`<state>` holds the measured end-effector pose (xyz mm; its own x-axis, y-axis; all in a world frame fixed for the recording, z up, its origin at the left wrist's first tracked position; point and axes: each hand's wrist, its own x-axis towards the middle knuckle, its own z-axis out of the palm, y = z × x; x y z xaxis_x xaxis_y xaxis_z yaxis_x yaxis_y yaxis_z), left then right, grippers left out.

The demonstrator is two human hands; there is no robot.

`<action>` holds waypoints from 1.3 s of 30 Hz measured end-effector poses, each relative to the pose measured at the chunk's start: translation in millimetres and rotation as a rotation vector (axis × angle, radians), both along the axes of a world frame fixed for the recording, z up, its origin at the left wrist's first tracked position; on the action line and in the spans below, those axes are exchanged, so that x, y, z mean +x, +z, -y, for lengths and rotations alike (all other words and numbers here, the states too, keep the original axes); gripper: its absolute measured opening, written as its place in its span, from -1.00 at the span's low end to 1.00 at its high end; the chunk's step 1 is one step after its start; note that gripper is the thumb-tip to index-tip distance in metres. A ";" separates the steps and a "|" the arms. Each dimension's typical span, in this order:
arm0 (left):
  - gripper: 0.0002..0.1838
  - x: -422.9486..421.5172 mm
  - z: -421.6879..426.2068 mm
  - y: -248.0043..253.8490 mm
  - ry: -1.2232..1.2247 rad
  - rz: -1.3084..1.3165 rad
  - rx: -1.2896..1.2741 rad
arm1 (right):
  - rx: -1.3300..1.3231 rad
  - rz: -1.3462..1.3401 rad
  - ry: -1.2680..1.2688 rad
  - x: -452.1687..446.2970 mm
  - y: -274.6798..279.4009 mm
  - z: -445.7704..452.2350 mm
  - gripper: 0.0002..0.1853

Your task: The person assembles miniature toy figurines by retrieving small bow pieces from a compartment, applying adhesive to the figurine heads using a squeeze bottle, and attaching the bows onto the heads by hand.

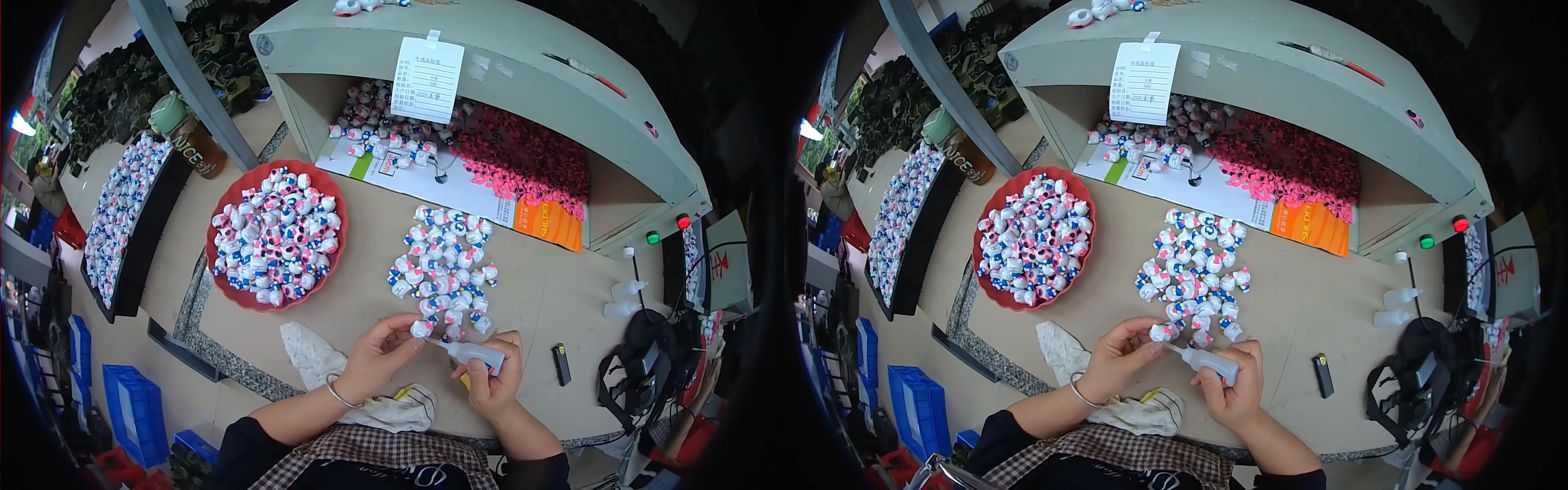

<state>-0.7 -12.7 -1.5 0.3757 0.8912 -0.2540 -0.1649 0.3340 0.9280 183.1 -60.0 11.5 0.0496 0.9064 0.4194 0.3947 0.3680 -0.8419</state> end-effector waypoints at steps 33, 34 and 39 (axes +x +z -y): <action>-0.62 -3.1 -5.0 -0.9 0.047 0.112 0.025 | -0.212 0.813 -0.289 45.9 -11.2 -238.0 -0.81; -0.62 -4.5 -5.6 -3.3 0.040 0.093 0.016 | -0.214 0.838 -0.240 49.9 -6.0 -233.0 -0.82; -0.61 -6.7 -4.9 -7.2 0.018 0.069 0.042 | -0.157 0.909 -0.053 73.7 10.1 -192.4 -0.85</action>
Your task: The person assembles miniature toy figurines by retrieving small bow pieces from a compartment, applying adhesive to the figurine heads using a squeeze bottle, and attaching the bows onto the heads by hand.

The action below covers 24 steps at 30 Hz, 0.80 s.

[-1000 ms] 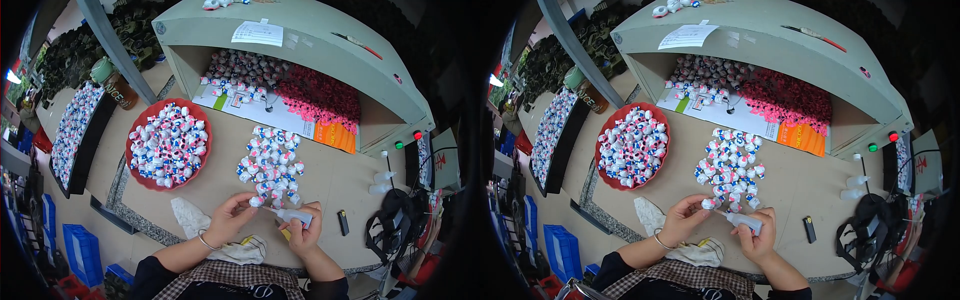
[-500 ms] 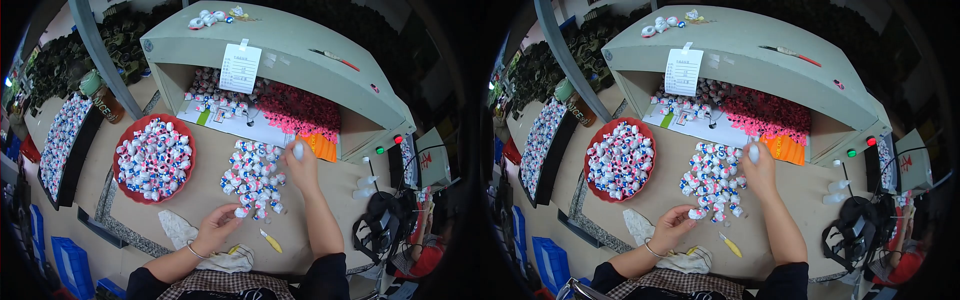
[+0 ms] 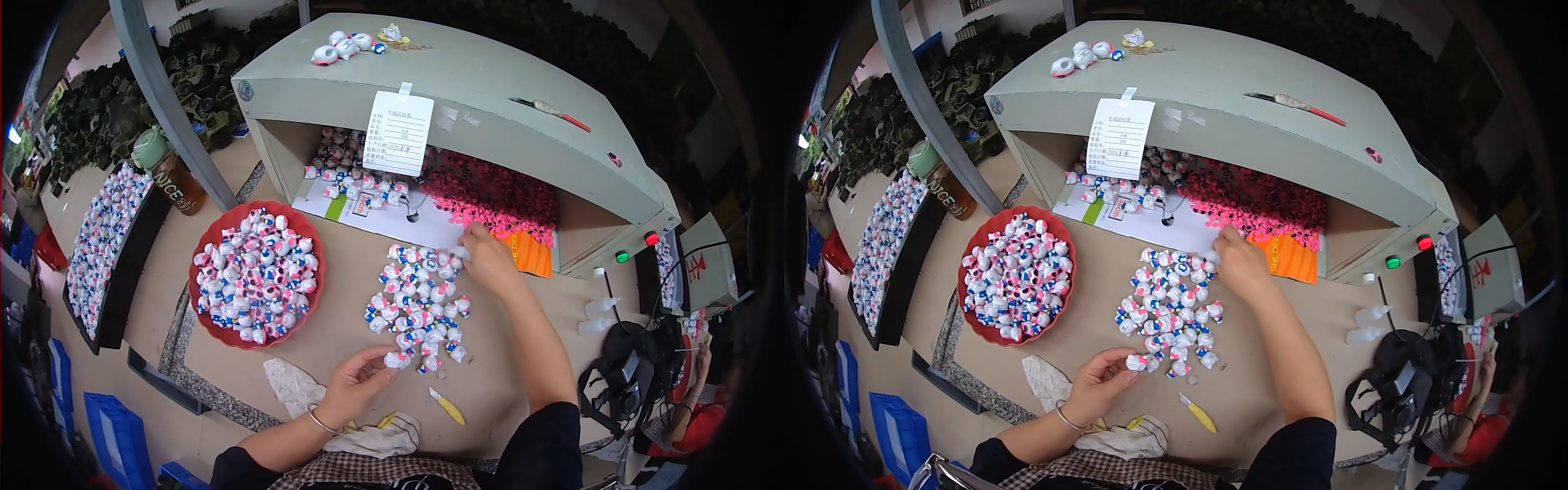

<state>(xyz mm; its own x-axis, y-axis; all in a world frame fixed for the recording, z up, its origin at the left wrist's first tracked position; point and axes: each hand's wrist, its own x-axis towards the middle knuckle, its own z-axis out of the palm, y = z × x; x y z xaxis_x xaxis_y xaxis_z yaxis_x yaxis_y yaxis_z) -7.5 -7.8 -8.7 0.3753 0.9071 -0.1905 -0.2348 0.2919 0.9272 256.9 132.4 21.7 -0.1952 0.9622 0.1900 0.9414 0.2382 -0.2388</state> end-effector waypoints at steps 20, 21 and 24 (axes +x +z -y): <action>-0.60 8.6 5.7 8.5 -0.030 0.061 -0.007 | -0.621 -1.730 -0.203 -71.1 15.2 167.3 -0.87; -0.60 8.5 5.4 9.7 -0.030 0.054 0.003 | -0.628 -1.681 -0.189 -78.0 14.1 170.0 -0.88; -0.63 8.6 6.5 2.2 -0.025 0.021 0.050 | -0.578 -1.628 -0.217 -95.2 9.5 171.8 -0.88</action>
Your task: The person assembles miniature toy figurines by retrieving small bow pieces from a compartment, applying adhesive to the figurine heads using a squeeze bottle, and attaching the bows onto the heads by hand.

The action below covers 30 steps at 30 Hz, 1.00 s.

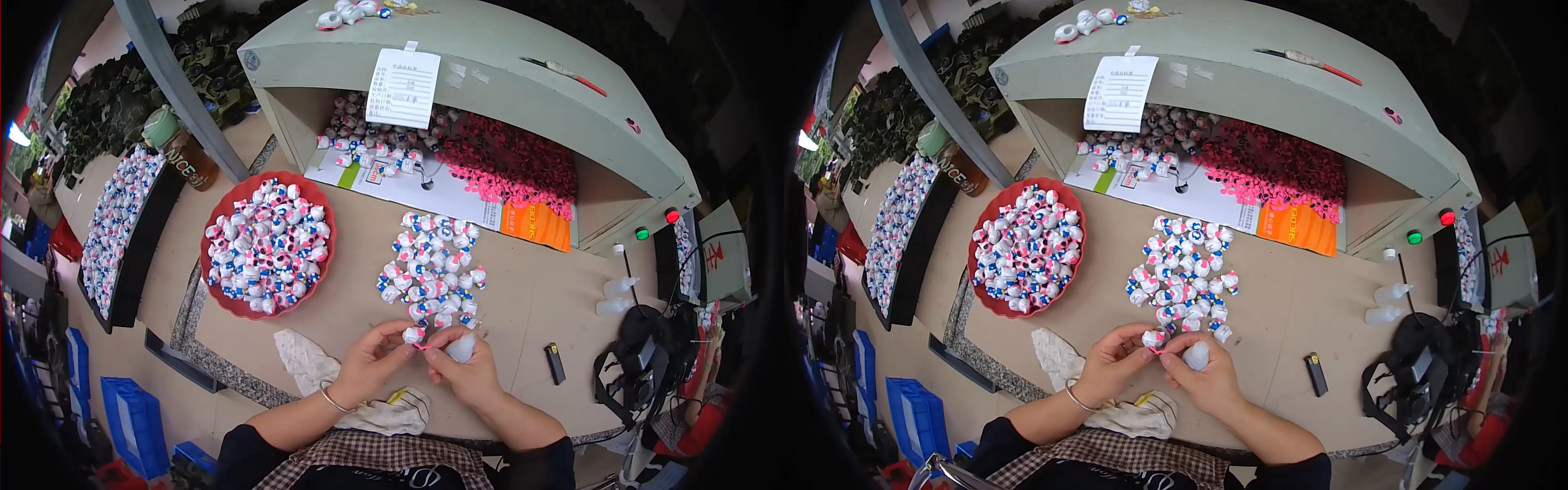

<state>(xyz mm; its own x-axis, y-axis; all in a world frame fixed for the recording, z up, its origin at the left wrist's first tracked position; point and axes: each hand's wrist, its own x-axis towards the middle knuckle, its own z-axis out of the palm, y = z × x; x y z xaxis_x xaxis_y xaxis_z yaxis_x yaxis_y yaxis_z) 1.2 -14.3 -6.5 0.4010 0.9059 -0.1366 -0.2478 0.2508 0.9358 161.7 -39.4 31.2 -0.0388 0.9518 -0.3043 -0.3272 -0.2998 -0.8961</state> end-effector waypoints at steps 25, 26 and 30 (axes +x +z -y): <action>-0.69 -7.5 -7.8 -1.1 -0.127 0.064 -0.094 | 0.112 0.380 0.098 -1.3 -14.3 -7.9 -0.80; -0.69 -8.2 -8.8 1.1 -0.140 0.067 -0.088 | 0.122 0.373 0.090 -2.1 -14.9 -7.9 -0.81; -0.70 -9.3 -9.8 5.0 -0.149 0.047 -0.076 | 0.166 0.403 0.110 -0.3 -21.5 -7.7 -0.81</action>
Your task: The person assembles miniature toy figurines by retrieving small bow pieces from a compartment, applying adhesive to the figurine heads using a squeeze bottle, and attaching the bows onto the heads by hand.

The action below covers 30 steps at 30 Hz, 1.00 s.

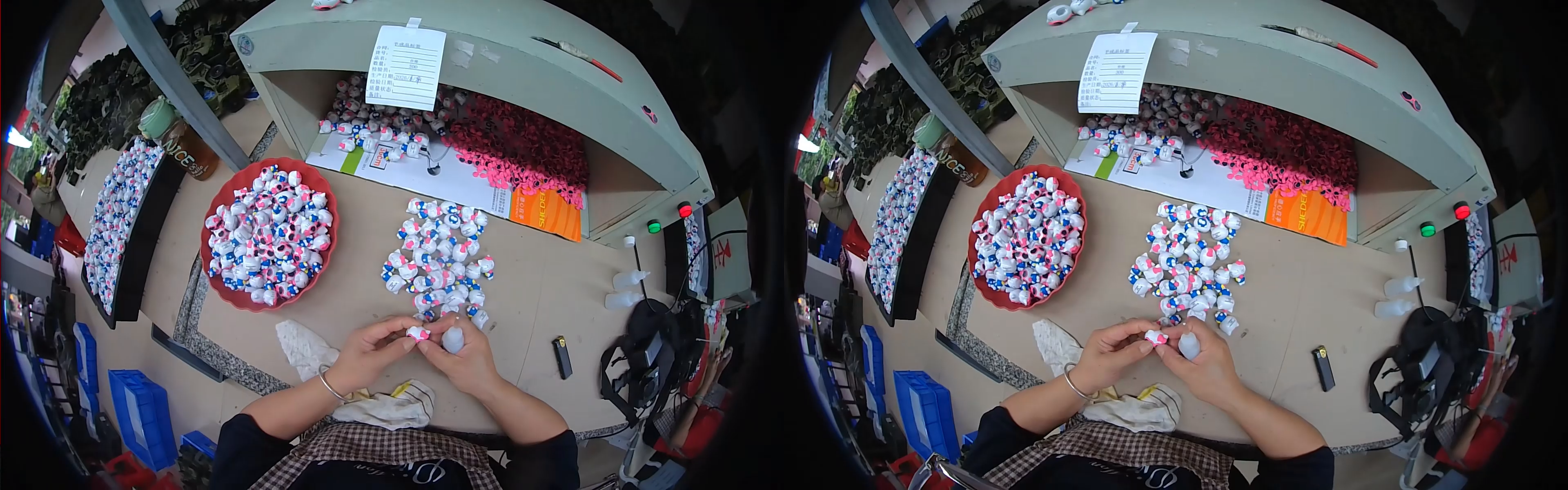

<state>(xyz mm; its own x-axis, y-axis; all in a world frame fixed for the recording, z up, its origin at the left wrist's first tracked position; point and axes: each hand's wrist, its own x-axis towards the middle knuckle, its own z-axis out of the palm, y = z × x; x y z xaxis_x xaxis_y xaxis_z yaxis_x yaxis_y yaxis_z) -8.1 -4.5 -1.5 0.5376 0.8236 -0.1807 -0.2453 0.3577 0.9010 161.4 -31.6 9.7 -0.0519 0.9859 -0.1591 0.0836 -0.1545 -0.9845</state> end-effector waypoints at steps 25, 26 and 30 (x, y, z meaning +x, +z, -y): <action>-0.69 -26.8 -36.6 17.0 0.263 -0.551 0.687 | 0.014 -0.176 -0.185 33.4 20.0 9.3 -0.64; -0.68 -22.5 -44.0 15.9 0.210 -0.713 0.868 | 0.005 -0.188 -0.197 32.3 18.0 9.3 -0.64; -0.66 -7.1 -56.3 2.1 0.147 -0.935 1.050 | -0.001 -0.212 -0.238 30.9 13.7 7.6 -0.62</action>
